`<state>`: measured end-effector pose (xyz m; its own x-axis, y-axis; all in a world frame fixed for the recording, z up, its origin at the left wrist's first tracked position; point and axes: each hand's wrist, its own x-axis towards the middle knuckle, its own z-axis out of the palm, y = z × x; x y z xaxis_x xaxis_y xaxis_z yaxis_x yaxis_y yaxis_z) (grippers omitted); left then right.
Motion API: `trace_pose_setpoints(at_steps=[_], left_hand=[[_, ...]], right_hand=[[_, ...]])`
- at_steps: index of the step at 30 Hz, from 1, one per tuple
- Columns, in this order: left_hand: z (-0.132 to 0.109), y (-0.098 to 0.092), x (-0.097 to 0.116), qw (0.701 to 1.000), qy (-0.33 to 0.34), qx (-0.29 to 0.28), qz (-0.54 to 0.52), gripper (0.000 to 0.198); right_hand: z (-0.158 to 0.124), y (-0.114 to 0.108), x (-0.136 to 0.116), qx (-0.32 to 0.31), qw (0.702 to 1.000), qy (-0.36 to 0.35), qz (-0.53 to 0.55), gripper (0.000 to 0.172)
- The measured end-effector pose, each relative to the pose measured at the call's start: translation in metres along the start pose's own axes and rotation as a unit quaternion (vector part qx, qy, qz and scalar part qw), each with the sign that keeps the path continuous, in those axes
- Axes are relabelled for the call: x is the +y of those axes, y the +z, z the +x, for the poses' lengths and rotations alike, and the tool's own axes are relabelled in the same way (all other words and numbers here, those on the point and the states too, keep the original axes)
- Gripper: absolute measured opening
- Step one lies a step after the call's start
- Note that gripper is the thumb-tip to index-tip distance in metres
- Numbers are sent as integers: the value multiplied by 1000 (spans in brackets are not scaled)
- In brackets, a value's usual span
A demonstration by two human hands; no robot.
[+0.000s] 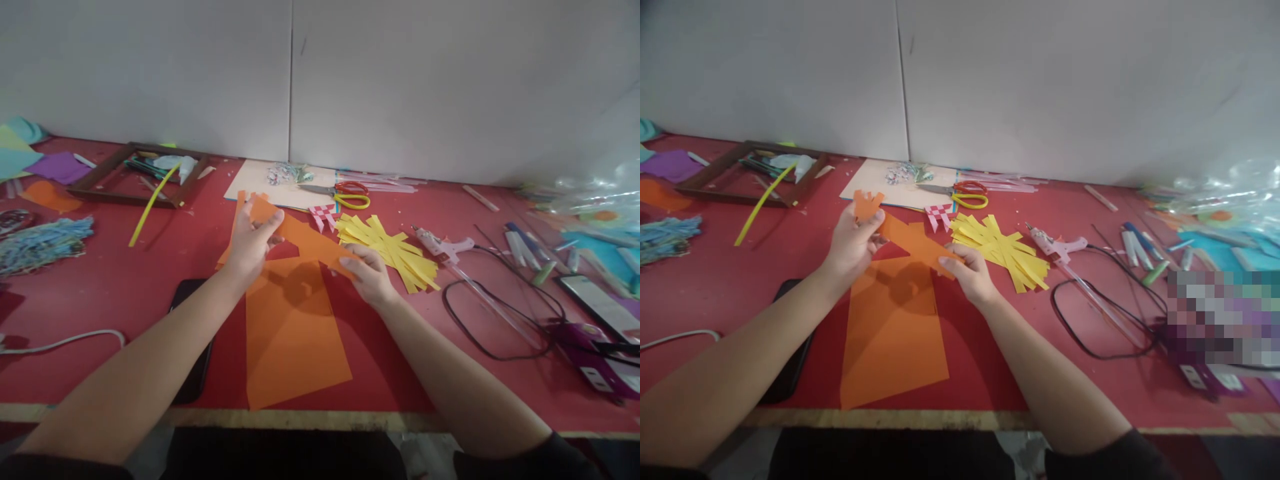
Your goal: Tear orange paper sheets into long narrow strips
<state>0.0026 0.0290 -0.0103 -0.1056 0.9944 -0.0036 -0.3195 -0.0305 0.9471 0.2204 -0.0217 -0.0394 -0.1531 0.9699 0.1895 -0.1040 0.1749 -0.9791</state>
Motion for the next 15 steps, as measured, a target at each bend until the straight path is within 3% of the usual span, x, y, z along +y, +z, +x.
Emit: trace_pose_setpoints(at_steps=[4, 7, 9, 12, 15], left_hand=[[0, -1, 0, 997, 14, 18, 78, 48], [-3, 1, -1, 992, 4, -11, 128, 29], [-7, 2, -1, 987, -1, -41, 157, 24], [-12, 2, -3, 968, -13, -99, 232, 22], [-15, 0, -8, 937, 1, -162, 311, 21]], right_hand=[[10, -9, 2, 174, 984, -24, 37, 27], [15, -14, 2, 303, 951, -52, 17, 30], [16, -18, 4, 361, 928, -74, -55, 25], [13, -19, 6, 377, 880, -110, -267, 18], [8, -9, 4, 311, 827, -159, -441, 24]])
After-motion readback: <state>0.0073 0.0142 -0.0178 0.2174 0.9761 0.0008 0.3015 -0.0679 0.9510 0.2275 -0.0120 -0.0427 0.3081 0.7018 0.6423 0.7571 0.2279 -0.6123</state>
